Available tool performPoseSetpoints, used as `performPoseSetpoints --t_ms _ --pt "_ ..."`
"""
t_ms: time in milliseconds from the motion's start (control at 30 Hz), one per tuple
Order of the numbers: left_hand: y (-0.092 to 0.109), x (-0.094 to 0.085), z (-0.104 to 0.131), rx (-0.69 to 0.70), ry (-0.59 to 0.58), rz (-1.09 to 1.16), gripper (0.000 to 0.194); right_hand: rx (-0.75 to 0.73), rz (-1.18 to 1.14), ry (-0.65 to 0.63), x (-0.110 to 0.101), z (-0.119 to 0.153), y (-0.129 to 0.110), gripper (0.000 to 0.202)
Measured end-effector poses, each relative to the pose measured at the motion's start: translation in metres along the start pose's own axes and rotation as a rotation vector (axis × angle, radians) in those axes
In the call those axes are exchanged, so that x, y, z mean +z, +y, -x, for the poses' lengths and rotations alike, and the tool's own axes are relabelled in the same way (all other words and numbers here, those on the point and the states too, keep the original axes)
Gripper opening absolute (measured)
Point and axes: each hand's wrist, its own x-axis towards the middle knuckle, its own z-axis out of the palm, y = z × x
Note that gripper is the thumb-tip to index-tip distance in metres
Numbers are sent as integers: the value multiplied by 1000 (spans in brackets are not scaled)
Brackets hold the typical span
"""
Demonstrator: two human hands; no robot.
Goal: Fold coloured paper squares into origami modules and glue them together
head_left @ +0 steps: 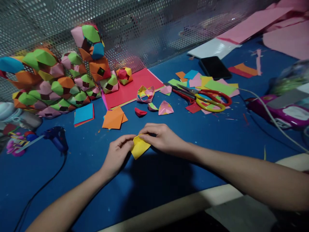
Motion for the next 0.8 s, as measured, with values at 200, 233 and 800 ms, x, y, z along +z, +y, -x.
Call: performPoseSetpoints --t_ms 200,233,800 --pt "1 -2 -1 110 5 -135 12 -83 54 -62 3 3 -1 16" --pt "1 -2 -2 131 39 -129 12 -53 51 -42 3 3 -2 15" --pt "1 14 3 83 186 163 22 -33 67 178 11 4 -1 5"
